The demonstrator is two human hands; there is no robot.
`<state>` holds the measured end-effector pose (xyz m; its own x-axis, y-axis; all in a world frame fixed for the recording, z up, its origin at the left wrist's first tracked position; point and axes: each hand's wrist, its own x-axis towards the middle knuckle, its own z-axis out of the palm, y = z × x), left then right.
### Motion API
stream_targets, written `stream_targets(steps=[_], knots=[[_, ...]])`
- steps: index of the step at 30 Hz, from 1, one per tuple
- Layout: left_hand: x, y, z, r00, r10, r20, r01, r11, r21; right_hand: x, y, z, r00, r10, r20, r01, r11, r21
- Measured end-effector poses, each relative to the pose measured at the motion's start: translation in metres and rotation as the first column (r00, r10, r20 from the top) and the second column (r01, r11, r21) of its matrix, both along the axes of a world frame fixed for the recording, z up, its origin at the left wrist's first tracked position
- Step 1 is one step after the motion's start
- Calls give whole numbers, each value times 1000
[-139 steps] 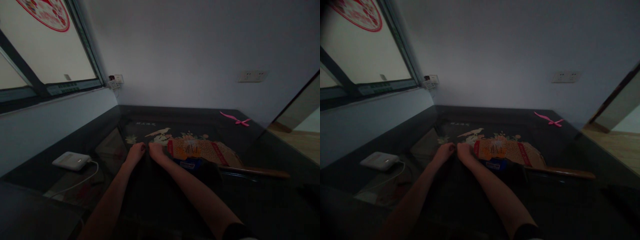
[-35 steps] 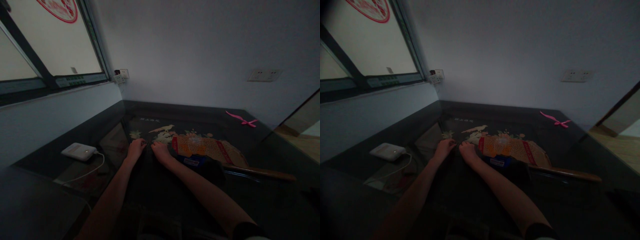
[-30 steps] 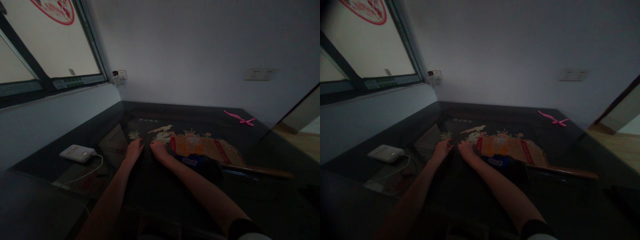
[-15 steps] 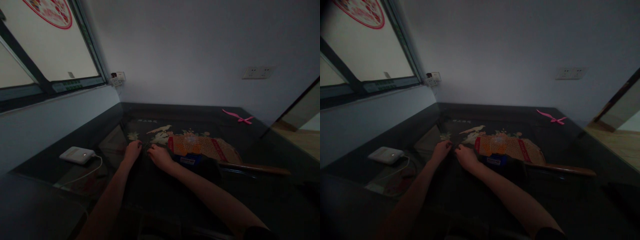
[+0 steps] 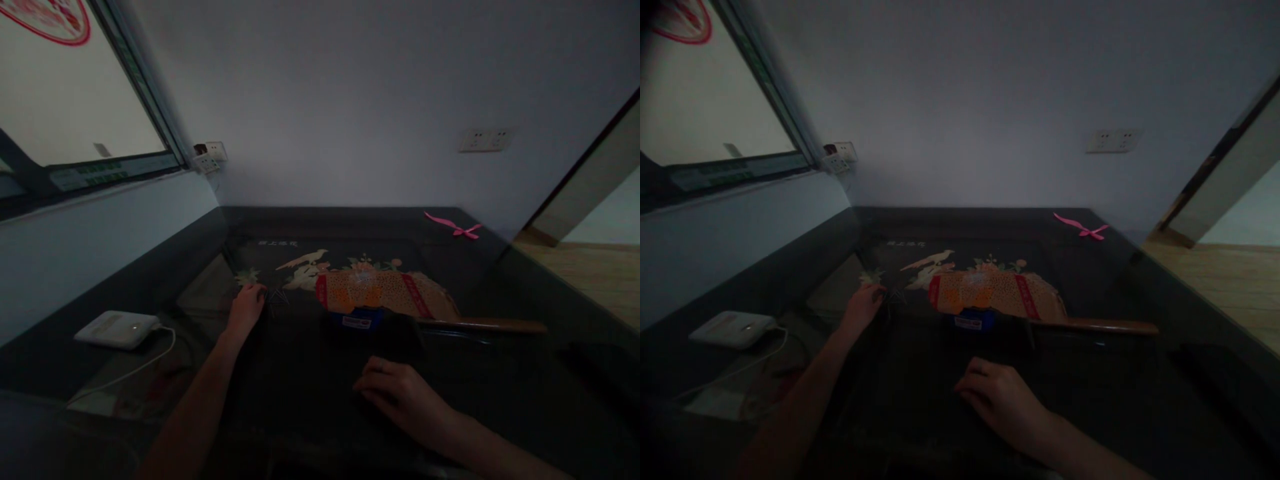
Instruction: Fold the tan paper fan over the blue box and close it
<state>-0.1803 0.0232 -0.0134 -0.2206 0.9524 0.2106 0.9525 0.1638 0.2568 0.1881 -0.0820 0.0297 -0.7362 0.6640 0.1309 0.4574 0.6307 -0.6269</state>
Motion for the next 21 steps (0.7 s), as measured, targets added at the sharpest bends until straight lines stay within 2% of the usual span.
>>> stream_targets(steps=[3, 7, 12, 15, 18, 20, 21], knots=[[1, 2, -1, 999, -32, -1, 32, 999, 4, 24, -2, -1, 994, -98, -43, 96, 994, -48], [2, 5, -4, 998, -64, 1, 64, 998, 28, 38, -1, -4, 984, -168, -52, 162, 981, -110], [-1, 5, -4, 998, -64, 7, 64, 994, 86, 38, 1, -8, 982, -184, -48, 174, 972, -157], [7, 1, 9, 998, -60, -2, 59, 976, 211, 35, 5, -9, 989, -139, -50, 128, 976, -175], [37, -14, 31, 985, -174, -13, 164, 897, 410, 29, 11, -12, 997, -47, -58, 36, 981, -189], [73, -29, 44, 909, -411, -65, 383, 765, 519, 23, 17, -17, 998, 4, -68, -17, 981, -193], [94, -38, 47, 823, -556, -118, 520, 653, 550, 20, 20, -20, 997, 20, -75, -35, 980, -198]])
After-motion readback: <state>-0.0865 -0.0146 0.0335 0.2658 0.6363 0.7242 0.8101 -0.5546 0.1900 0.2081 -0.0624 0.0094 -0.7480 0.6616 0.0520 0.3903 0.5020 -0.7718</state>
